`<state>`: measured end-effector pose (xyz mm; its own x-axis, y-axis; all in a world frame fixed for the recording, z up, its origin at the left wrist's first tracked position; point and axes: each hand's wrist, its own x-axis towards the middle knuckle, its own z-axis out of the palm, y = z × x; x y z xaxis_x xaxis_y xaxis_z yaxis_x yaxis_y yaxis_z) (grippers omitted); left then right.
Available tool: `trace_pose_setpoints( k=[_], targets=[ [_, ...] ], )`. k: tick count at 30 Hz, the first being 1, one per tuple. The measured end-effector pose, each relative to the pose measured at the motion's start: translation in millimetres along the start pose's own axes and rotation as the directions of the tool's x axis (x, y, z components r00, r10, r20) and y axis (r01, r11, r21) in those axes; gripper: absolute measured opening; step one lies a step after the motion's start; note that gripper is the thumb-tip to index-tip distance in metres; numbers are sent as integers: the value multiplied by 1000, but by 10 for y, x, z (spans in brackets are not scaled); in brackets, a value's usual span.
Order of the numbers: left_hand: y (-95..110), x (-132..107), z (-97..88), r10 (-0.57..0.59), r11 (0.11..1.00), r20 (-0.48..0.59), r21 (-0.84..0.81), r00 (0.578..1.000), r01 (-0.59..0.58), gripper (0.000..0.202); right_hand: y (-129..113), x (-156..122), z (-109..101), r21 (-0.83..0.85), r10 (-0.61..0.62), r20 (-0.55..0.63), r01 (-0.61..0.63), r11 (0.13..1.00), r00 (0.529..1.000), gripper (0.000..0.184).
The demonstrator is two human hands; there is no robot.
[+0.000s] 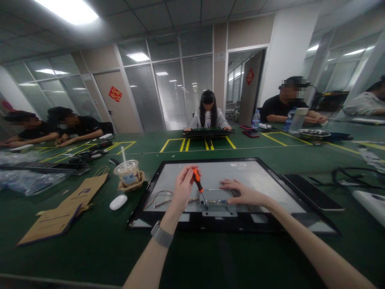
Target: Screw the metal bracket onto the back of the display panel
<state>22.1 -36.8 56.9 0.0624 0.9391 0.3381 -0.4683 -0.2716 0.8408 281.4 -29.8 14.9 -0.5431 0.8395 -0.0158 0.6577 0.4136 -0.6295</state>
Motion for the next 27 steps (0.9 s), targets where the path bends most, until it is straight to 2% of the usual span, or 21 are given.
trace_pose_setpoints(
  k=[2,8,15,17,22,24,27],
  targets=[
    [12,-13,20,-7,999,13,-31,1000,8,27,-1,2,-2,2,3,-2,-3,1000,1000,74],
    [-47,-3,-33,79,991,-31,109,996,-75,20,-3,4,5,17,23,-7,-23,1000,1000,75],
    [33,-14,32,-28,999,15,-30,999,28,29,5,13,13,24,21,-31,-21,1000,999,73],
    [23,-17,30,-3,1000,2,8,1000,3,26,-3,14,12,28,28,-27,-27,999,999,73],
    [-75,0,-50,122,968,-38,225,992,-111,19,-20,12,8,29,50,-24,-50,998,998,74],
    [-87,7,-67,110,968,-24,228,994,-102,21,-12,13,9,28,54,-25,-53,998,998,74],
    [-60,8,-43,70,987,-13,145,997,-67,26,12,19,13,23,39,-19,-39,999,999,74]
  ],
)
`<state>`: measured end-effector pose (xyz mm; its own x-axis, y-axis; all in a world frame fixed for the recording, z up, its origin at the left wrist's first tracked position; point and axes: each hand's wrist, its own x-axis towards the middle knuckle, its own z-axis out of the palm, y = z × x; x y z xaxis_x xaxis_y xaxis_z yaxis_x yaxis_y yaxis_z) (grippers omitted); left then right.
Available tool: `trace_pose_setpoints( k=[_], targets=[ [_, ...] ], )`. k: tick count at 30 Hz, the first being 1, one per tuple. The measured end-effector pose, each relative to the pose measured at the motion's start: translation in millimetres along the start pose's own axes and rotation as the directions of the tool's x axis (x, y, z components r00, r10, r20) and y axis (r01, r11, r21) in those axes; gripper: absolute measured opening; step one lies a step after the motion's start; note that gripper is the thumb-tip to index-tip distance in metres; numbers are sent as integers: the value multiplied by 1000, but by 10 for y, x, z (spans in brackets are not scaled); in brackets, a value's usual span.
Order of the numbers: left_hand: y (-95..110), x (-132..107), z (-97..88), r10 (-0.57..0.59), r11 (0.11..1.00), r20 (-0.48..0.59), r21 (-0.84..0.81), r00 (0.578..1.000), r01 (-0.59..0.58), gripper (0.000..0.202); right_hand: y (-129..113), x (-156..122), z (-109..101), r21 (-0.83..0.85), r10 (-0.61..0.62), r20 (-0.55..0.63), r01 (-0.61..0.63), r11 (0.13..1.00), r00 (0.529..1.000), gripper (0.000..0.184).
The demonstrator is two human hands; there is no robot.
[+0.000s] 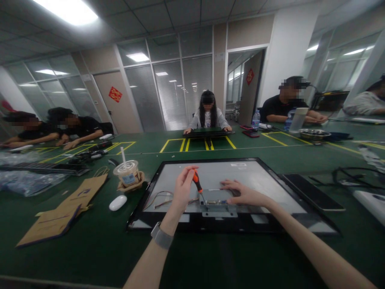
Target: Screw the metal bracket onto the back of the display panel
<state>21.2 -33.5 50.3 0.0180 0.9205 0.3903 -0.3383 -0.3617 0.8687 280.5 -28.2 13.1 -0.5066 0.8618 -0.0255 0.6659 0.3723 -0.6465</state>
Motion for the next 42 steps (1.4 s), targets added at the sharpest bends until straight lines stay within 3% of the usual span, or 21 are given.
trace_pose_setpoints(
  k=[4,8,12,19,23,26,30,36,39,42],
  targets=[
    [49,-10,49,-38,989,27,-140,999,41,26,15,8,4,-7,-16,-1,16,1000,1000,72],
    [13,-17,26,-4,999,-19,-40,1000,3,21,-2,4,2,0,-8,1,8,1000,1000,72],
    [-7,-19,-4,-35,999,12,-22,999,35,24,3,1,5,5,1,1,-1,1000,1000,73],
    [60,-16,56,-103,968,42,-228,994,110,28,58,32,18,24,-17,-3,17,1000,1000,76],
    [2,-7,23,-13,997,-44,-71,999,10,25,29,20,4,32,-6,10,6,999,1000,76],
    [-34,-3,-15,11,999,-41,51,999,-9,25,6,6,-6,33,3,16,-4,999,1000,77],
    [-27,6,-35,-6,1000,0,19,1000,6,27,14,4,-3,29,6,17,-6,1000,1000,78],
    [-37,27,-27,-29,998,-42,-51,999,27,24,40,19,7,25,-10,10,10,1000,1000,76],
    [-14,5,-3,-20,995,2,-97,1000,20,24,29,18,5,27,-4,8,4,1000,1000,76],
    [52,-30,44,-54,979,112,-187,992,74,26,15,14,2,30,-6,8,6,1000,1000,77]
  ],
)
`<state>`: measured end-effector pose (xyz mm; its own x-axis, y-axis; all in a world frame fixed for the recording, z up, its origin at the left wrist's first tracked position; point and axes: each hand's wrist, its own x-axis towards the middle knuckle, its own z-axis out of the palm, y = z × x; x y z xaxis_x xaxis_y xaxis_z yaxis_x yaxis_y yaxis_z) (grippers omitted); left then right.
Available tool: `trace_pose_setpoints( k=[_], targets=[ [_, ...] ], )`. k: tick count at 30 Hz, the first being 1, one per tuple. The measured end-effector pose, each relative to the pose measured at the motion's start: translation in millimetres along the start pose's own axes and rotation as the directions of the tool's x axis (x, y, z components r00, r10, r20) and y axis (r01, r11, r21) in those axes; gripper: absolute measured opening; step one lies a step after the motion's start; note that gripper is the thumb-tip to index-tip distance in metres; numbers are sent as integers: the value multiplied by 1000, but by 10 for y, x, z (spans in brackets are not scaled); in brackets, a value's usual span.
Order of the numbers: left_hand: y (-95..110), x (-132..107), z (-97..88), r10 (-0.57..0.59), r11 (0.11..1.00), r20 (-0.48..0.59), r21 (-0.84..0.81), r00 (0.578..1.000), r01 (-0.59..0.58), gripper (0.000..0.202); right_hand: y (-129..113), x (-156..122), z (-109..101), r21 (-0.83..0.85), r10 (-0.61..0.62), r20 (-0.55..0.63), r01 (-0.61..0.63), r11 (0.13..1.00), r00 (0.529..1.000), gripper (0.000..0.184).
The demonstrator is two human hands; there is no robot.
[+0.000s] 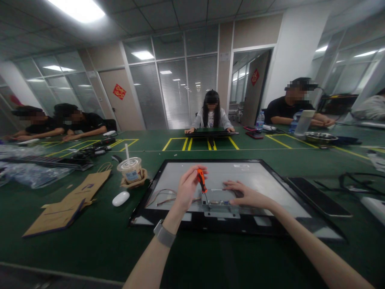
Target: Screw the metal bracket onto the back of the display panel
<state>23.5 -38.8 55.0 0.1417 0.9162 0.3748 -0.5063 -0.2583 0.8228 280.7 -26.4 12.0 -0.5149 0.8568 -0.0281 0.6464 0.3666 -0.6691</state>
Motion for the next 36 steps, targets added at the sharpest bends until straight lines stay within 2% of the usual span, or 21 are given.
trace_pose_setpoints(
  k=[3,14,19,22,25,30,32,36],
  targets=[
    [37,-17,48,-22,999,9,-39,1000,22,27,0,1,2,0,-2,-2,2,1000,1000,76],
    [-18,26,-37,43,996,-176,81,984,-29,17,22,0,7,0,6,5,-6,1000,1000,75],
    [28,10,18,-17,999,-104,-45,994,13,23,27,-5,12,2,-8,-4,8,1000,1000,76],
    [38,7,12,-24,999,-67,24,997,26,28,18,-10,10,9,-10,-5,10,1000,1000,75],
    [5,12,-33,26,992,-90,128,996,-14,27,-3,-18,4,20,-1,0,1,1000,1000,76],
    [-47,11,-69,70,981,-142,190,987,-42,20,-19,-22,0,19,11,3,-12,1000,1000,77],
    [-36,6,-49,74,983,-158,177,985,-45,19,-12,-18,2,17,9,3,-9,1000,1000,77],
    [26,1,14,30,999,-145,38,989,-25,27,-3,-12,6,12,0,-3,0,1000,1000,76]
  ],
)
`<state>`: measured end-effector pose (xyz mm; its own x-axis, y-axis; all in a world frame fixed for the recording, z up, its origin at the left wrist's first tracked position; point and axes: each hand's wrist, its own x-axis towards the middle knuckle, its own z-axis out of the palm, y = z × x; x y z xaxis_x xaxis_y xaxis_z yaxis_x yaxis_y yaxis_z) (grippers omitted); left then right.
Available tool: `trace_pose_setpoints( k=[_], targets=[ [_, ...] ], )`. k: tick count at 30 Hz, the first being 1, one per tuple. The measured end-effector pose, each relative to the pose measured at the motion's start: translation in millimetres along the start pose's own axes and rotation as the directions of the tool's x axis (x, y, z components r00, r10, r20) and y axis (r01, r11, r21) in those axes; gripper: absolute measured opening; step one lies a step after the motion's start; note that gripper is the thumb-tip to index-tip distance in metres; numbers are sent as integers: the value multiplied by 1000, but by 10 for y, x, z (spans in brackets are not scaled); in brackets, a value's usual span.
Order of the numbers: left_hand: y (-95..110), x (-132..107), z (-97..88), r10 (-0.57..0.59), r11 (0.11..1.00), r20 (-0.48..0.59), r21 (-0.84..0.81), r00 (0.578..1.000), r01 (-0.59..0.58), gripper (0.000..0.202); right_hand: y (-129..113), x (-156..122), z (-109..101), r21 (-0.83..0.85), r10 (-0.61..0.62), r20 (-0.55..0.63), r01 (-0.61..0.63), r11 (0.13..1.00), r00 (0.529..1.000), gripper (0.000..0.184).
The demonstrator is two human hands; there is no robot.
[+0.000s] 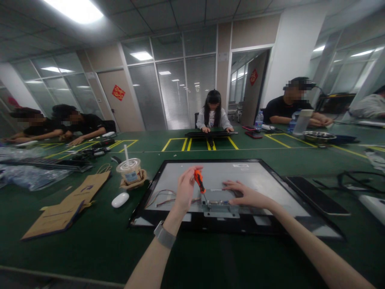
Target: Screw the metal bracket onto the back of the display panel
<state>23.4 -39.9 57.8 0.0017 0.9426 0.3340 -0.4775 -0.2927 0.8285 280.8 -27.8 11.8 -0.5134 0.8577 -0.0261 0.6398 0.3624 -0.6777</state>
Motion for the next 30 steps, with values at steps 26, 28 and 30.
trace_pose_setpoints(
  k=[26,28,30],
  targets=[
    [-88,31,-86,82,987,-27,144,996,-78,16,0,-1,1,2,8,2,-8,1000,1000,78],
    [-100,33,-92,93,983,-37,162,995,-86,17,15,4,5,2,11,0,-11,1000,1000,79],
    [-78,22,-66,71,990,-21,124,997,-68,18,24,8,7,3,13,-3,-13,1000,1000,78]
  ],
)
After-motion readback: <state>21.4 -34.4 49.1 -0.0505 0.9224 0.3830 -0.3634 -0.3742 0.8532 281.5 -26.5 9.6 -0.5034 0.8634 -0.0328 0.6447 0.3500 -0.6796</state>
